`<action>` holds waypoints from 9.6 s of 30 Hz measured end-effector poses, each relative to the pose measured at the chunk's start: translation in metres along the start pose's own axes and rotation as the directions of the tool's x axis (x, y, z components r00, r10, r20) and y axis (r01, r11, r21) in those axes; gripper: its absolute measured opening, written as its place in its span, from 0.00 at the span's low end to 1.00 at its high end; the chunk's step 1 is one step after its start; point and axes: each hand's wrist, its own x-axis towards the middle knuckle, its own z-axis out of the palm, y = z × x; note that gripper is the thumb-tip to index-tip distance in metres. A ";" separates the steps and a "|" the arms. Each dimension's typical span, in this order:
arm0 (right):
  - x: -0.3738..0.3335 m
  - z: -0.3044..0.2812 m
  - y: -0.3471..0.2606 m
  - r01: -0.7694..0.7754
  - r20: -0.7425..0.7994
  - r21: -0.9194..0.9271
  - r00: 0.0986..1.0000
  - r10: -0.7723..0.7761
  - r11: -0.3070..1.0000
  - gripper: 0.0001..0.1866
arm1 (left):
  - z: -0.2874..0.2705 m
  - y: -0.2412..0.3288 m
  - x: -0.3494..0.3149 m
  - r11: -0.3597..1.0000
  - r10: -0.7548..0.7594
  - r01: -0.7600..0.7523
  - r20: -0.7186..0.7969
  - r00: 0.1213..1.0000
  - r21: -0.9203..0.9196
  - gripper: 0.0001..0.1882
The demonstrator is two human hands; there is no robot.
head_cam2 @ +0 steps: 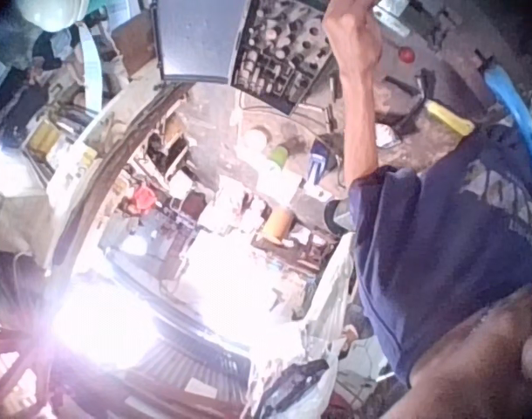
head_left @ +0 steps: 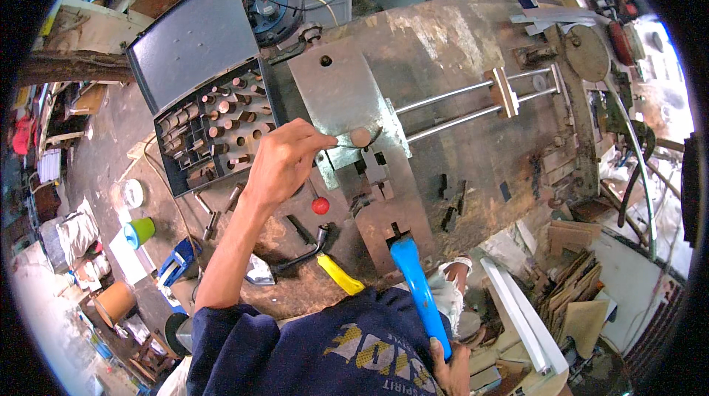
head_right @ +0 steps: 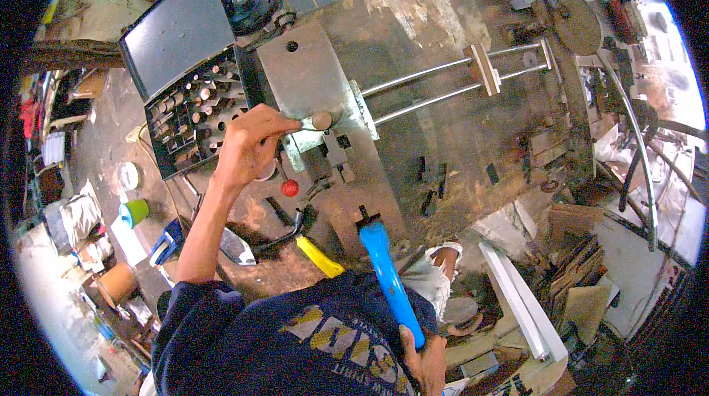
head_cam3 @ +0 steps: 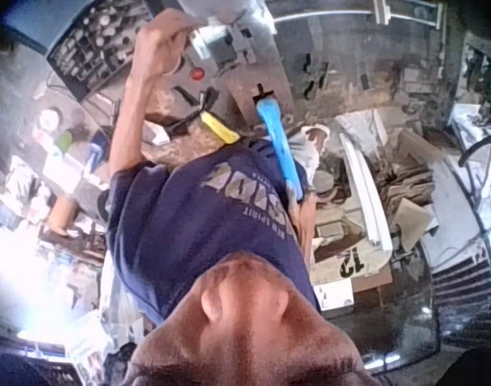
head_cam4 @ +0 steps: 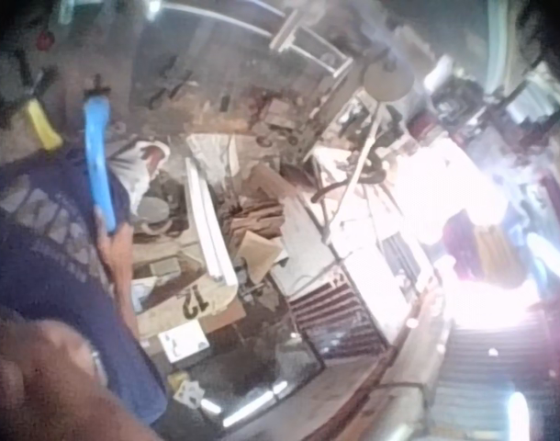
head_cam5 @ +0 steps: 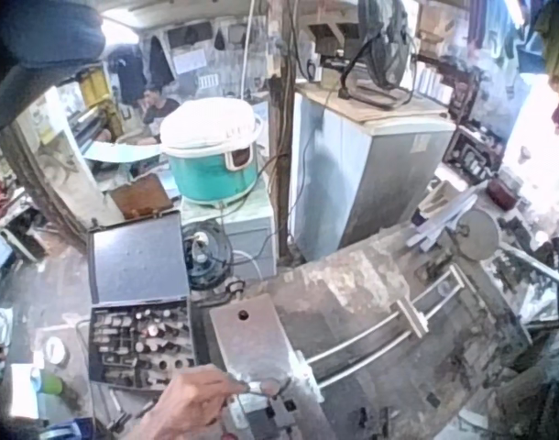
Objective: The person uses a bench grinder to sharpen or smooth the edges of a metal component, then aligns a curved metal piece onto a template sheet and makes cuts with pliers.
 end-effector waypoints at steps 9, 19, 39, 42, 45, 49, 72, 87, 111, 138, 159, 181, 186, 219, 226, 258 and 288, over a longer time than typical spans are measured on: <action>0.009 -0.003 0.008 0.052 0.090 0.003 0.995 -0.052 0.999 0.37 | -0.012 -0.017 0.015 0.995 0.098 -0.099 0.091 0.991 -0.003 0.17; -0.002 -0.010 -0.016 0.091 -0.048 0.046 0.995 -0.089 0.995 0.44 | -0.038 0.021 0.033 0.999 0.023 -0.025 0.058 0.998 0.028 0.12; -0.210 0.171 0.186 0.846 -0.682 0.532 0.408 0.607 0.030 0.31 | 0.138 0.462 -0.321 0.281 0.951 -0.483 0.308 0.025 -0.829 0.20; -0.254 0.279 0.238 0.823 -0.330 0.440 0.520 0.788 -0.359 0.25 | 0.161 0.483 -0.417 0.255 0.903 -0.199 0.307 -0.301 -0.946 0.21; -0.287 0.405 0.311 0.576 -0.030 0.800 0.312 0.949 -0.165 0.16 | 0.191 0.491 -0.520 0.308 0.772 -0.217 0.377 -0.512 -0.926 0.19; -0.321 0.551 0.402 0.307 0.164 0.937 0.032 0.986 -0.166 0.13 | 0.230 0.472 -0.645 0.489 0.640 -0.302 0.572 -0.513 -0.818 0.18; -0.269 0.623 0.611 0.055 -0.497 0.866 -0.029 0.867 0.498 0.11 | 0.389 0.464 -0.847 0.541 0.750 -0.356 0.629 -0.206 -0.762 0.23; -0.266 0.627 0.615 0.009 -0.538 0.843 -0.010 0.843 0.538 0.13 | 0.410 0.462 -0.865 0.496 0.767 -0.319 0.580 -0.275 -0.807 0.26; -0.272 0.622 0.618 0.024 -0.504 0.863 0.107 0.857 0.505 0.17 | 0.419 0.479 -0.876 0.385 0.835 -0.323 0.475 -0.278 -0.865 0.16; -0.281 0.612 0.620 -0.014 -0.468 0.877 0.203 0.860 0.481 0.18 | 0.410 0.528 -0.864 0.556 0.462 -0.398 0.669 -0.582 -0.730 0.34; -0.278 0.616 0.616 -0.041 -0.500 0.855 0.195 0.844 0.517 0.21 | 0.415 0.513 -0.880 0.355 0.683 -0.328 0.483 -0.548 -0.875 0.25; -0.282 0.609 0.613 -0.031 -0.440 0.888 0.236 0.866 0.459 0.21 | 0.434 0.561 -0.891 0.200 0.311 -0.281 0.333 -0.890 -0.938 0.17; -0.308 0.595 0.649 0.075 -0.297 0.951 0.489 0.820 0.300 0.21 | 0.432 0.555 -0.891 0.219 0.367 -0.273 0.338 -0.867 -0.937 0.13; -0.325 0.607 0.695 0.219 -0.184 0.972 0.458 0.869 0.091 0.09 | 0.426 0.557 -0.899 0.188 0.351 -0.359 0.404 -0.844 -0.914 0.18; -0.314 0.595 0.703 0.096 -0.143 0.990 0.566 0.812 0.107 0.05 | 0.427 0.557 -0.900 0.156 0.369 -0.342 0.376 -0.850 -0.926 0.18; -0.303 0.581 0.731 -0.106 -0.016 0.983 0.765 0.644 0.151 0.07 | 0.432 0.549 -0.901 0.162 0.441 -0.303 0.344 -0.829 -0.939 0.14; -0.306 0.584 0.729 -0.115 0.084 0.993 0.756 0.649 0.006 0.09 | 0.426 0.553 -0.900 0.184 0.389 -0.347 0.392 -0.833 -0.920 0.17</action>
